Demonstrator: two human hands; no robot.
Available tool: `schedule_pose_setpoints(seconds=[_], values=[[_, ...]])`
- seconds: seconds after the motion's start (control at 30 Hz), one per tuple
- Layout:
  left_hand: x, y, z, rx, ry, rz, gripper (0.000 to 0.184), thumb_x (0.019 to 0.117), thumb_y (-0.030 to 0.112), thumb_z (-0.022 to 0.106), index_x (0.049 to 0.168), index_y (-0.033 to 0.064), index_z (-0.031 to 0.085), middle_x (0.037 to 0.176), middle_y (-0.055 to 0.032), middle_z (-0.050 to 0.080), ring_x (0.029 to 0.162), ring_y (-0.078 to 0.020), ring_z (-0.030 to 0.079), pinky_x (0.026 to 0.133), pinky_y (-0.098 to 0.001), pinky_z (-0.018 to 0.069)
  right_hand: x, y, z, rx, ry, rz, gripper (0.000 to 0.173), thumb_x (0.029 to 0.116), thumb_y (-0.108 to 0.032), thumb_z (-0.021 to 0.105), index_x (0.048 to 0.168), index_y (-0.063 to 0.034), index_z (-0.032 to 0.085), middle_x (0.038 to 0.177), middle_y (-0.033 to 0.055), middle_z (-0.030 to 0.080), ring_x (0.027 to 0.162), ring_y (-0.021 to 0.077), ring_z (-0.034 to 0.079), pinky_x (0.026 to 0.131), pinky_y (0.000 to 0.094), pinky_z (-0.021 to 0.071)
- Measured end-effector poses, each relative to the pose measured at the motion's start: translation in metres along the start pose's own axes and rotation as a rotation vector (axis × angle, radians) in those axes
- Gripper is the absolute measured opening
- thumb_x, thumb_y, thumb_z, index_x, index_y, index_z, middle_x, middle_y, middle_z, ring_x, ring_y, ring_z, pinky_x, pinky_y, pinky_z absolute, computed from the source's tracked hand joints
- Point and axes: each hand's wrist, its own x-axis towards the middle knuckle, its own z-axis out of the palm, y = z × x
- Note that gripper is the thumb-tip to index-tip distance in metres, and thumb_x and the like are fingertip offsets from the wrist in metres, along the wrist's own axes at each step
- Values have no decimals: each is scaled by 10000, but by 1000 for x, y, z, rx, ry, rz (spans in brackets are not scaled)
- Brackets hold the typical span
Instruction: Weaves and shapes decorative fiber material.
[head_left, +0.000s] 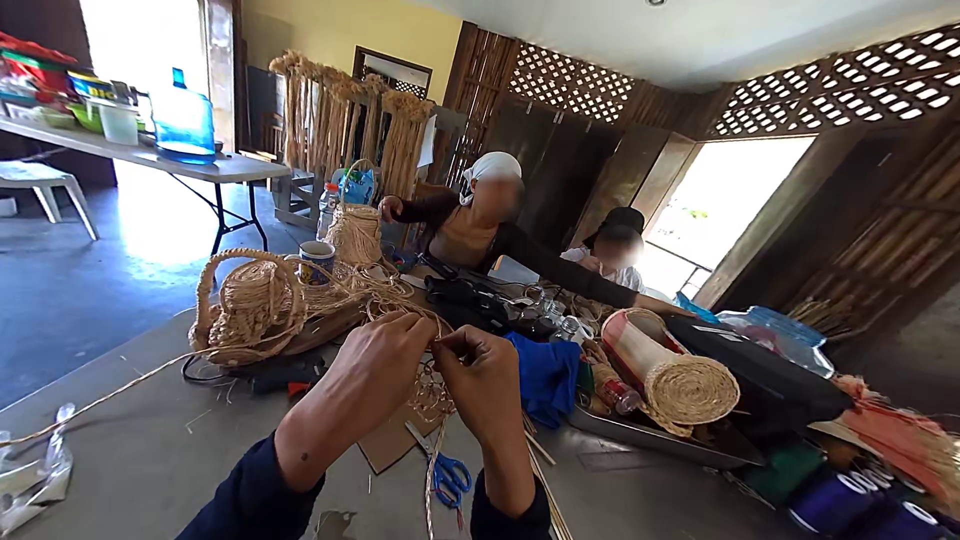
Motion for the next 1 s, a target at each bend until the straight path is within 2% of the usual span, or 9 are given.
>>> schedule_pose_setpoints(seconds=[0.3, 0.47, 0.7, 0.83, 1.0], values=[[0, 1, -2, 3, 18, -30, 125, 912, 14, 571, 919, 10, 697, 788, -122, 666, 709, -293, 700, 599, -432, 576, -1, -2, 6, 11, 45, -10, 86, 829, -130, 669, 768, -105, 724, 649, -81, 652, 549, -43, 566, 512, 171, 454], [0, -3, -4, -23, 22, -42, 129, 926, 17, 566, 922, 10, 695, 791, -119, 659, 708, -282, 693, 603, -424, 573, -1, -3, 10, 59, 70, -17, 77, 831, -103, 666, 784, -80, 722, 668, -59, 675, 564, -42, 598, 527, 154, 490], [3, -7, -11, -72, 0, -44, 117, 934, 11, 567, 920, -9, 681, 794, -138, 662, 733, -300, 695, 665, -435, 580, 1, -4, 7, 201, -2, 0, 80, 878, -30, 676, 814, -43, 722, 670, -42, 682, 569, -44, 604, 533, 126, 489], [4, -10, -13, -111, -22, -51, 120, 935, 2, 559, 915, -20, 675, 791, -143, 661, 724, -300, 691, 656, -438, 574, 1, -3, 5, 208, -43, 26, 74, 903, -28, 687, 847, -37, 734, 695, -33, 696, 576, -38, 604, 532, 125, 480], [5, -14, -16, -228, -90, -97, 138, 963, 4, 552, 961, -17, 689, 834, -146, 682, 759, -290, 693, 707, -451, 574, 1, -2, 4, 144, -75, 10, 68, 928, -44, 664, 901, -31, 725, 726, -34, 696, 609, -32, 611, 568, 127, 491]])
